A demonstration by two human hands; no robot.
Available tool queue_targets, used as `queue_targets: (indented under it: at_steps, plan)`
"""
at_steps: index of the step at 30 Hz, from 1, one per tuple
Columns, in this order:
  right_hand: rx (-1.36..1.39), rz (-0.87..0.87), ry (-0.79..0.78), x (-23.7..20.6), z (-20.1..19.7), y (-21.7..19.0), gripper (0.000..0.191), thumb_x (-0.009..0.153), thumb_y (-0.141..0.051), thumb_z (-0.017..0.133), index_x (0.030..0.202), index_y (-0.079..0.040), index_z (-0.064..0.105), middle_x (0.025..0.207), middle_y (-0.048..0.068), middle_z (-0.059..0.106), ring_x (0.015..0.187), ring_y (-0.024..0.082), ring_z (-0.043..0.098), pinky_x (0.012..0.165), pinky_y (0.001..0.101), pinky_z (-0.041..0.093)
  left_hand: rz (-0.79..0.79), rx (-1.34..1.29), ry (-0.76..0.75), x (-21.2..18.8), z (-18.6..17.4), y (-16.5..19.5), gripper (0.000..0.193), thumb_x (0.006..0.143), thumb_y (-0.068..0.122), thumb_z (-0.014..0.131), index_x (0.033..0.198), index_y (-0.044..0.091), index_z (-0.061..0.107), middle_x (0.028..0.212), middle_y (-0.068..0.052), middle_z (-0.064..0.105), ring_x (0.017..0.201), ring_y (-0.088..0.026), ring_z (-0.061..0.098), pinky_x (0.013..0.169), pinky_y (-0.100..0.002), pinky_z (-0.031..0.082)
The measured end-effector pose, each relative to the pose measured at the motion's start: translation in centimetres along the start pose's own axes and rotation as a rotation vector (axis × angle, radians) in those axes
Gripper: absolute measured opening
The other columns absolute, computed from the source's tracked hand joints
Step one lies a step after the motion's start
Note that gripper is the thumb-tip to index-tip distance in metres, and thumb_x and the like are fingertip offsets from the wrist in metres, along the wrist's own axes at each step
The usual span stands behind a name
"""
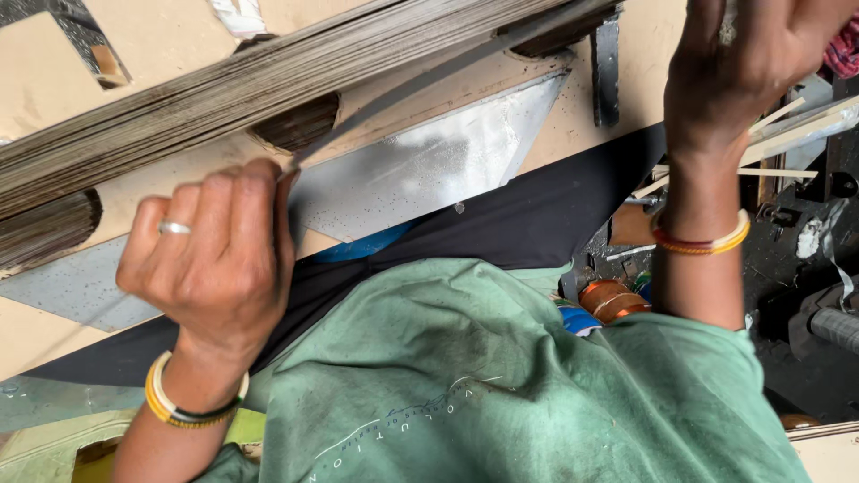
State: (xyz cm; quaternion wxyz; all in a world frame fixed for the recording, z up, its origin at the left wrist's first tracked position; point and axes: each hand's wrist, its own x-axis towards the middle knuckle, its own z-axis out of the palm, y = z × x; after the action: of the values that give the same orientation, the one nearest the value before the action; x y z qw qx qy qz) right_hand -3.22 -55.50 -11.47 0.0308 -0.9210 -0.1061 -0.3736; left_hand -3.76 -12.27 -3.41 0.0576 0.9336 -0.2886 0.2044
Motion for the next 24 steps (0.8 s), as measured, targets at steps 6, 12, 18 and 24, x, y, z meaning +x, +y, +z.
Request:
queue_targets:
  at_steps: [6, 12, 18, 24]
  plan:
    - [0.307, 0.37, -0.082, -0.2, 0.1, -8.6, 0.034, 0.113, -0.002, 0.061, 0.147, -0.003, 0.055, 0.107, 0.018, 0.06, 0.098, 0.033, 0.06, 0.084, 0.0402, 0.049, -0.074, -0.048, -0.035, -2.2, -4.0, -0.4, 0.019, 0.106, 0.018, 0.079, 0.096, 0.005, 0.071, 0.082, -0.004, 0.065, 0.07, -0.018, 0.056, 0.066, -0.028, 0.039]
    - [0.241, 0.276, -0.133, -0.9, 2.5, -11.8, 0.05, 0.109, 0.005, 0.058, 0.155, -0.004, 0.042, 0.12, 0.015, 0.059, 0.108, 0.03, 0.062, 0.095, 0.0383, 0.054, -0.156, -0.077, -0.039, -3.9, -4.7, -0.9, 0.021, 0.108, 0.016, 0.079, 0.093, 0.005, 0.069, 0.089, -0.002, 0.07, 0.074, -0.016, 0.061, 0.069, -0.026, 0.041]
    - [0.305, 0.349, -0.098, -0.8, 2.1, -11.8, 0.036, 0.109, 0.002, 0.066, 0.143, -0.004, 0.054, 0.129, 0.014, 0.059, 0.102, 0.023, 0.064, 0.088, 0.0326, 0.056, -0.206, -0.095, -0.051, -5.1, -4.6, -0.9, 0.021, 0.105, 0.017, 0.08, 0.09, 0.005, 0.069, 0.086, -0.001, 0.071, 0.071, -0.015, 0.061, 0.066, -0.026, 0.041]
    - [0.372, 0.484, -0.093, -1.3, 2.3, -15.3, 0.033, 0.108, -0.006, 0.071, 0.137, -0.005, 0.054, 0.145, 0.015, 0.032, 0.118, 0.023, 0.056, 0.099, 0.0338, 0.055, -0.211, -0.111, -0.071, -5.6, -4.9, -0.3, 0.017, 0.105, 0.017, 0.078, 0.094, 0.006, 0.071, 0.089, 0.0, 0.072, 0.073, -0.014, 0.062, 0.07, -0.025, 0.043]
